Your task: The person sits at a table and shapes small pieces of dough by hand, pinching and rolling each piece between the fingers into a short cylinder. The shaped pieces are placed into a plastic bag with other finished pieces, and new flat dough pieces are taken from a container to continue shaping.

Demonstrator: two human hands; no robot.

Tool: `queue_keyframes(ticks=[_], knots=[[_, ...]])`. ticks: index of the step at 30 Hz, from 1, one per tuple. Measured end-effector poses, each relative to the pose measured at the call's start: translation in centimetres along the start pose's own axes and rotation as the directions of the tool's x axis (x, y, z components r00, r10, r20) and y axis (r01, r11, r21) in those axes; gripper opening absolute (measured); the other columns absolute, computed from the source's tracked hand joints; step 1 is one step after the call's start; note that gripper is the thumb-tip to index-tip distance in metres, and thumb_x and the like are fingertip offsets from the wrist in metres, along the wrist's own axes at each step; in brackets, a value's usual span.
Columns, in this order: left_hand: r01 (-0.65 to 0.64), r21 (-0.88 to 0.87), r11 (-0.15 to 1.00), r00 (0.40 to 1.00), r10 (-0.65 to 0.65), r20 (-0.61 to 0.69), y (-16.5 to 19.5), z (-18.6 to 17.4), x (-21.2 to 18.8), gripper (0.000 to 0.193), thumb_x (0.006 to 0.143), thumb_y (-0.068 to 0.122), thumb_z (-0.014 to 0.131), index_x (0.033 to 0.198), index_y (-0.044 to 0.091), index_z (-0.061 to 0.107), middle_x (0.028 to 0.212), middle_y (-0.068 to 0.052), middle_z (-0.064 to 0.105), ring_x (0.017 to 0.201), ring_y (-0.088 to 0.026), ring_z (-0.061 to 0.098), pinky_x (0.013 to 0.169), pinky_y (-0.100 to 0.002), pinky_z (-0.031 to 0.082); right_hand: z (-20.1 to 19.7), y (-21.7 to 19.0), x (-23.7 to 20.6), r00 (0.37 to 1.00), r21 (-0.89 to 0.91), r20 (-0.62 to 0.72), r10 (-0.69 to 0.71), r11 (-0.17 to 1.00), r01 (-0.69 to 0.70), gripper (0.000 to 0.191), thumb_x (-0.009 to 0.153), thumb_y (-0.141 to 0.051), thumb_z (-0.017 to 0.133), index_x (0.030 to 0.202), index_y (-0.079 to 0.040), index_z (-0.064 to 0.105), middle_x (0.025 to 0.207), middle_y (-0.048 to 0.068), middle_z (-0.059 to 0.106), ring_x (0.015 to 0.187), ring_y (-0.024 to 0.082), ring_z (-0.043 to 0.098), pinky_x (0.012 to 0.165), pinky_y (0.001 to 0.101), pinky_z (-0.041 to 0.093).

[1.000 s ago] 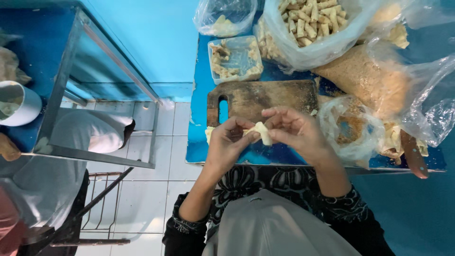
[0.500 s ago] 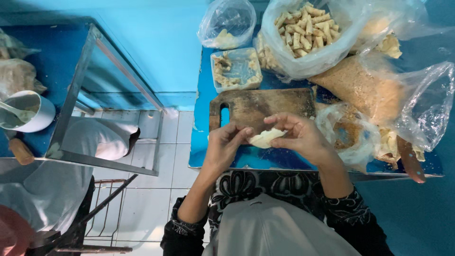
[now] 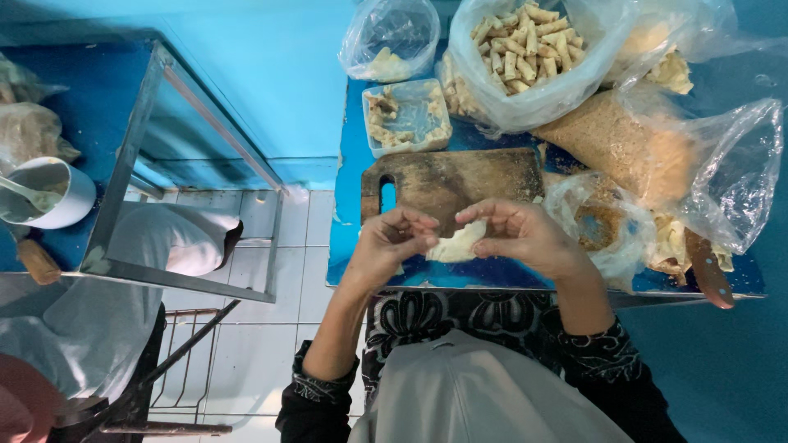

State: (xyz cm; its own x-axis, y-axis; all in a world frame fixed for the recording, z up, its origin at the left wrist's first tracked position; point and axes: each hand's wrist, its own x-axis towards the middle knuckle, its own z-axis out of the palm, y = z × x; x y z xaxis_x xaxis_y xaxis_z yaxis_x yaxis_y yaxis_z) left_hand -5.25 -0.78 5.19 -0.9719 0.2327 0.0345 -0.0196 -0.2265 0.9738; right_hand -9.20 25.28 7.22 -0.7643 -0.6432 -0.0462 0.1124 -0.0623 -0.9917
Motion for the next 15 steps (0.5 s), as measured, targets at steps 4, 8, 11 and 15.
queue_keyframes(ticks=[4,8,11,15], knots=[[0.019,0.073,0.997,1.0,-0.018,-0.001,0.7,-0.7,0.5,0.021,0.089,-0.002,0.076,0.11,-0.001,0.072,0.095,-0.003,0.073,0.085,-0.008,0.068,0.075,-0.024,0.057,0.2,-1.3,0.6,0.998,-0.06,0.057,0.019,0.998,-0.015,0.05,0.087,0.0,0.071,0.136,-0.002,0.061,0.116,0.001,0.072,0.099,0.009,0.068,0.085,0.0261,0.057],[-0.059,0.354,0.933,0.996,0.033,0.08,2.8,-1.4,2.6,0.02,0.092,0.0,0.073,0.111,0.003,0.071,0.094,0.0,0.073,0.083,-0.005,0.067,0.072,-0.022,0.055,1.1,-2.2,2.9,0.996,-0.225,-0.049,0.073,0.971,-0.082,0.043,0.088,-0.005,0.071,0.131,-0.006,0.064,0.108,0.002,0.076,0.092,0.01,0.071,0.08,0.0257,0.059],[-0.095,0.547,0.832,0.995,0.082,0.048,4.7,-2.0,4.2,0.02,0.091,0.002,0.071,0.111,0.005,0.073,0.093,0.0,0.076,0.077,-0.005,0.066,0.067,-0.022,0.055,1.7,-2.8,4.4,0.971,-0.454,-0.239,-0.004,0.884,-0.108,0.024,0.09,-0.01,0.075,0.114,-0.006,0.074,0.096,0.006,0.079,0.087,0.012,0.072,0.075,0.0278,0.057],[-0.393,0.768,0.506,0.89,0.418,0.18,6.6,-2.7,6.0,0.02,0.093,0.002,0.075,0.113,0.004,0.07,0.096,-0.008,0.071,0.082,-0.019,0.069,0.072,-0.031,0.056,2.1,-3.7,5.7,0.855,-0.746,-0.428,-0.292,0.649,-0.152,0.015,0.093,-0.017,0.078,0.106,-0.01,0.078,0.093,0.005,0.077,0.081,0.017,0.073,0.073,0.0321,0.054]])
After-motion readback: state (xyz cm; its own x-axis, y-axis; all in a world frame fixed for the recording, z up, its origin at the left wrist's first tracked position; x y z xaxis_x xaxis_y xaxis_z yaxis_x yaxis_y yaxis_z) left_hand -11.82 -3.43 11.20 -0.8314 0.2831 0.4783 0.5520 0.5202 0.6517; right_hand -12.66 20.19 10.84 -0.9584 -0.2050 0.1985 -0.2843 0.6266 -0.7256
